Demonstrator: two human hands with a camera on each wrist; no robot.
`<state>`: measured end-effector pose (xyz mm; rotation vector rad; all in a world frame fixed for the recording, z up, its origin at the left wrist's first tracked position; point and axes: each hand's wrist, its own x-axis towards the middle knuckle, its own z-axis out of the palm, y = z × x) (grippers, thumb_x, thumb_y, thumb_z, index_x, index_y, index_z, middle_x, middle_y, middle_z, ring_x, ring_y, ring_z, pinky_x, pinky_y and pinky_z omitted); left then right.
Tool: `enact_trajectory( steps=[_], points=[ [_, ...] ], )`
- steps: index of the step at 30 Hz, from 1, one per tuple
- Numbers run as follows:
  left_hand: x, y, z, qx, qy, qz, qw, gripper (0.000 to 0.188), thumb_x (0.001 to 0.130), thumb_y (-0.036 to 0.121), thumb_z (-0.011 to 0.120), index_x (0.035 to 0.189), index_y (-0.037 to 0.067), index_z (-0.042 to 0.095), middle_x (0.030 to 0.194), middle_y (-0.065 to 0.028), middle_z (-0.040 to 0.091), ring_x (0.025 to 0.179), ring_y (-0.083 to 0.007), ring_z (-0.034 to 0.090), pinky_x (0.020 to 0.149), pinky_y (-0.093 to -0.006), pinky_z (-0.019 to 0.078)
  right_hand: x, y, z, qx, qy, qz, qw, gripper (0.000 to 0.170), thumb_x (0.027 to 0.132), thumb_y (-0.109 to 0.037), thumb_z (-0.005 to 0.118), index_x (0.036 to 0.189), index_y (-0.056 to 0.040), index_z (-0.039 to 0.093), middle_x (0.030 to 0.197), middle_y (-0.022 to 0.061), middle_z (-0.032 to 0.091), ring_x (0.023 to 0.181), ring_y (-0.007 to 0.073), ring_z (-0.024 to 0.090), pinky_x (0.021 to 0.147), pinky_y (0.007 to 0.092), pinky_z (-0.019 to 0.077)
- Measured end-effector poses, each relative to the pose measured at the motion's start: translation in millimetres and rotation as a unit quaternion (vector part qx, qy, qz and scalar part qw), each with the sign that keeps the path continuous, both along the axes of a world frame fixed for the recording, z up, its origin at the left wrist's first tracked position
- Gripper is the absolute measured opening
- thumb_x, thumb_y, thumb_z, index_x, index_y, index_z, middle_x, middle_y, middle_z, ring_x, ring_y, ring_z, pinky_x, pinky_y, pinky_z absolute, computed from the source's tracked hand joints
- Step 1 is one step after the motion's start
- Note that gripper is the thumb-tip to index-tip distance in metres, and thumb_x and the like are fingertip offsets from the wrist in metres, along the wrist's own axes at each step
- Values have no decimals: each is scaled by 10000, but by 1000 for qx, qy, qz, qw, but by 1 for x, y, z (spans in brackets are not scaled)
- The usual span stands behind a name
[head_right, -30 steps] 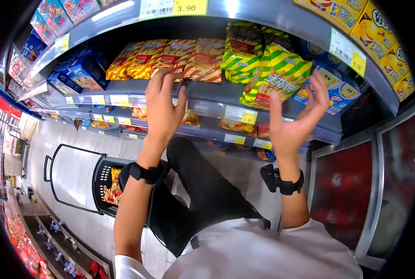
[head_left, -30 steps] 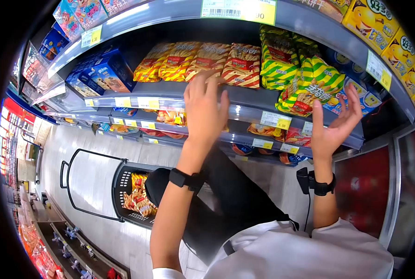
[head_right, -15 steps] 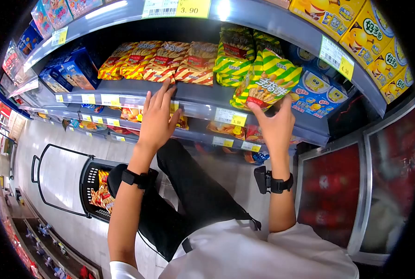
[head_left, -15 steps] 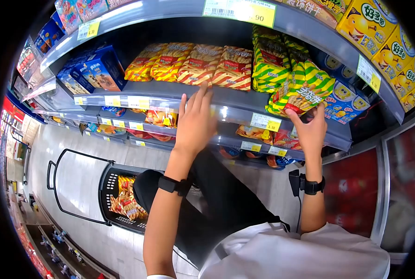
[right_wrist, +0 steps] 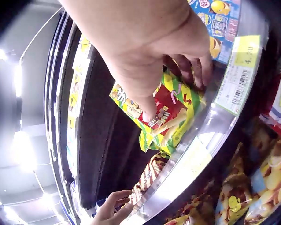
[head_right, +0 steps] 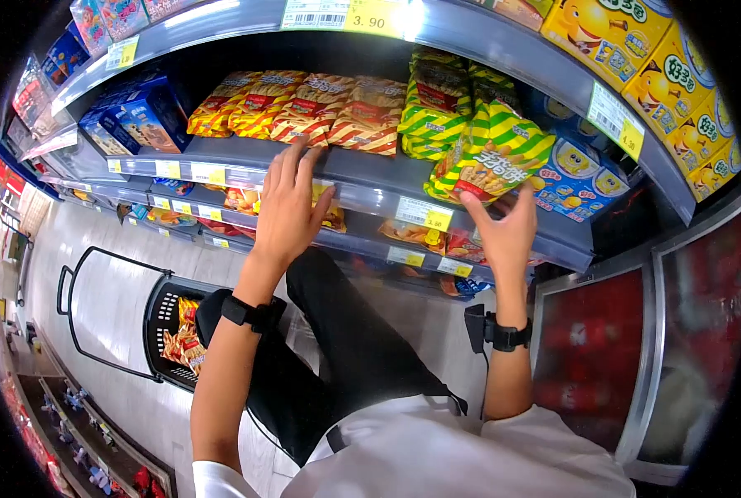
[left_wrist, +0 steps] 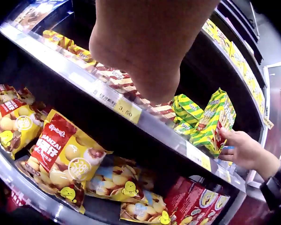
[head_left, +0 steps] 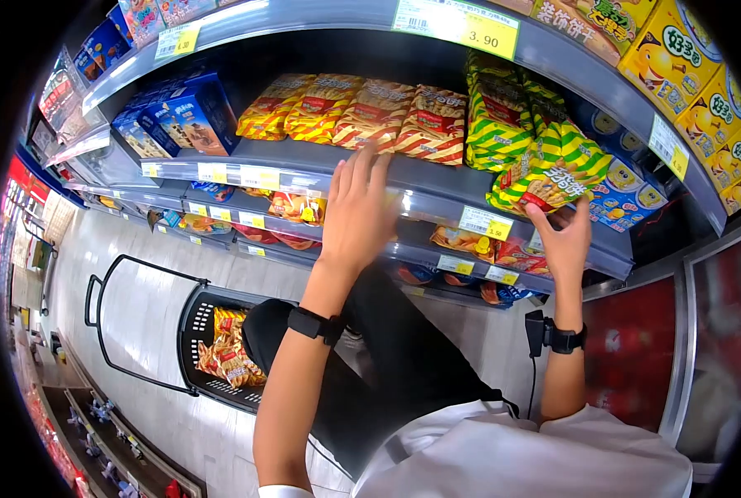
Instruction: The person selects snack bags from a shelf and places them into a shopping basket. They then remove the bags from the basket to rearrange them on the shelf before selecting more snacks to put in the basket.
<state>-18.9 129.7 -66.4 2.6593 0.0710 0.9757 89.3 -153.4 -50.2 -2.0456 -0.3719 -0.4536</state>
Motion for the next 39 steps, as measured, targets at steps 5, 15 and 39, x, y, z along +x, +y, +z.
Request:
enact_trajectory(
  steps=[5, 15, 39],
  points=[
    [12, 14, 16, 73, -10, 27, 997, 670, 881, 308, 670, 1425, 30, 395, 1494, -194, 371, 1410, -377, 302, 1158, -479, 245, -25, -8, 19, -52, -234, -122, 963, 511, 758, -172, 826, 1135, -10, 522, 1007, 113, 570, 849, 198, 535, 715, 316, 449],
    [14, 17, 13, 77, 34, 29, 996, 728, 886, 355, 664, 1459, 20, 365, 1487, -185, 397, 1401, -350, 346, 1155, -449, 279, -40, 103, 43, -79, -169, 236, 954, 332, 780, -25, 706, 1098, -21, 614, 1275, 178, 580, 1181, 355, 569, 996, 404, 457],
    [-25, 22, -29, 22, 3, -1, 1000, 705, 839, 183, 685, 1467, 78, 382, 1533, -136, 333, 1405, -326, 333, 1128, -504, 282, 9, 175, 17, -136, -236, 193, 943, 339, 759, 77, 616, 1065, -41, 703, 914, 159, 694, 878, 338, 596, 814, 410, 496]
  ],
)
